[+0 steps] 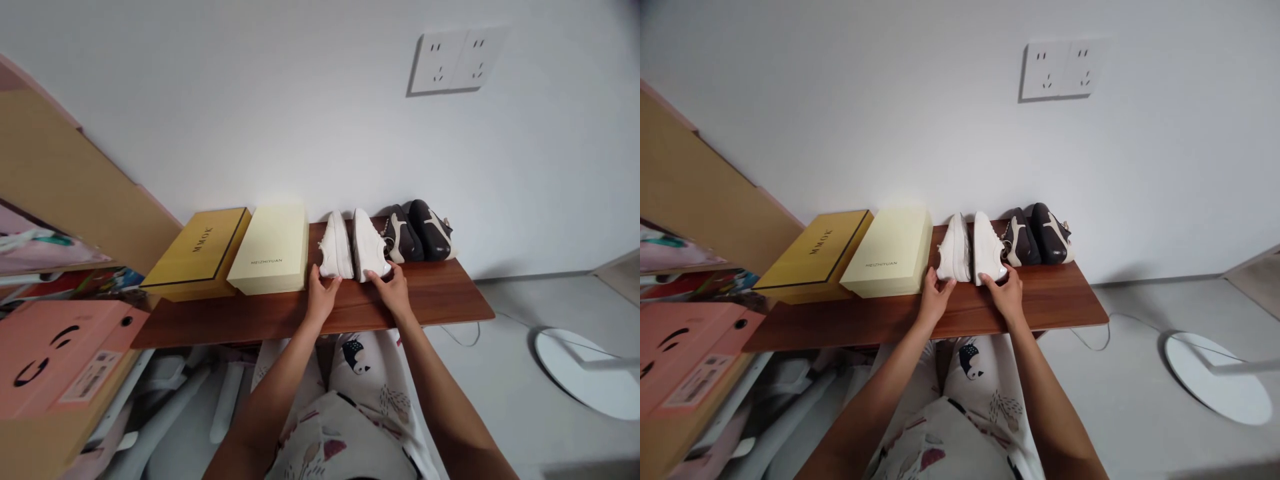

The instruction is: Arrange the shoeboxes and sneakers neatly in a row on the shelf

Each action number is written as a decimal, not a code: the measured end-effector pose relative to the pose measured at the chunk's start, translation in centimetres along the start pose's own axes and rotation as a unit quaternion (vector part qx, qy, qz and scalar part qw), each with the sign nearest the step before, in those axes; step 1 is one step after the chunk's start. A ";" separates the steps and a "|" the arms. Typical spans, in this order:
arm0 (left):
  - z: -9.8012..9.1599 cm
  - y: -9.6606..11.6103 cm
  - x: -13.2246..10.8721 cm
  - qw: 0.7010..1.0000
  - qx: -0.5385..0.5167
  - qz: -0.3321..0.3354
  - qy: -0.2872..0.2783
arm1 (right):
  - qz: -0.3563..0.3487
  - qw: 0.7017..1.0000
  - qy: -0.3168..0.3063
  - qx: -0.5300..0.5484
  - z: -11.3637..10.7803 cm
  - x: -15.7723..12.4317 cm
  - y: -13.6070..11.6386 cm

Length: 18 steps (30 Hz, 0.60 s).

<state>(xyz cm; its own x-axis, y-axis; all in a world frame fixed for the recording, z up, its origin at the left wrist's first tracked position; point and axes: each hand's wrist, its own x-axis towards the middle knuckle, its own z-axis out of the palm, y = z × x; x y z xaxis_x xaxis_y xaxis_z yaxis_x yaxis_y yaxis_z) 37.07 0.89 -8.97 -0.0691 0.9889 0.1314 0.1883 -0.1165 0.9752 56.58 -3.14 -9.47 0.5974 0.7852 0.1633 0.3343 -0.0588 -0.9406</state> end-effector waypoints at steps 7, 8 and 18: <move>0.6 1.6 2.8 0.997 0.014 -0.027 -0.065 | -0.003 0.994 -0.108 0.032 0.2 2.1 -0.1; 0.5 1.9 3.0 0.997 0.021 -0.031 -0.072 | -0.005 0.992 -0.119 0.044 0.3 2.3 -0.1; -0.6 7.3 5.8 0.954 0.272 0.031 -0.119 | -0.105 0.980 -0.166 -0.042 -0.2 4.5 -3.5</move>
<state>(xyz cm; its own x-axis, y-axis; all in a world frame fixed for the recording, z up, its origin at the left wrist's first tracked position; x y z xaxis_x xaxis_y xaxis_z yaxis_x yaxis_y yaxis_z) 37.46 5.74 -1.00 0.1703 0.9822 0.0792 0.6704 -0.1744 0.7212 58.26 0.48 -5.41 0.2435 0.9421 0.2307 0.4916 0.0852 -0.8666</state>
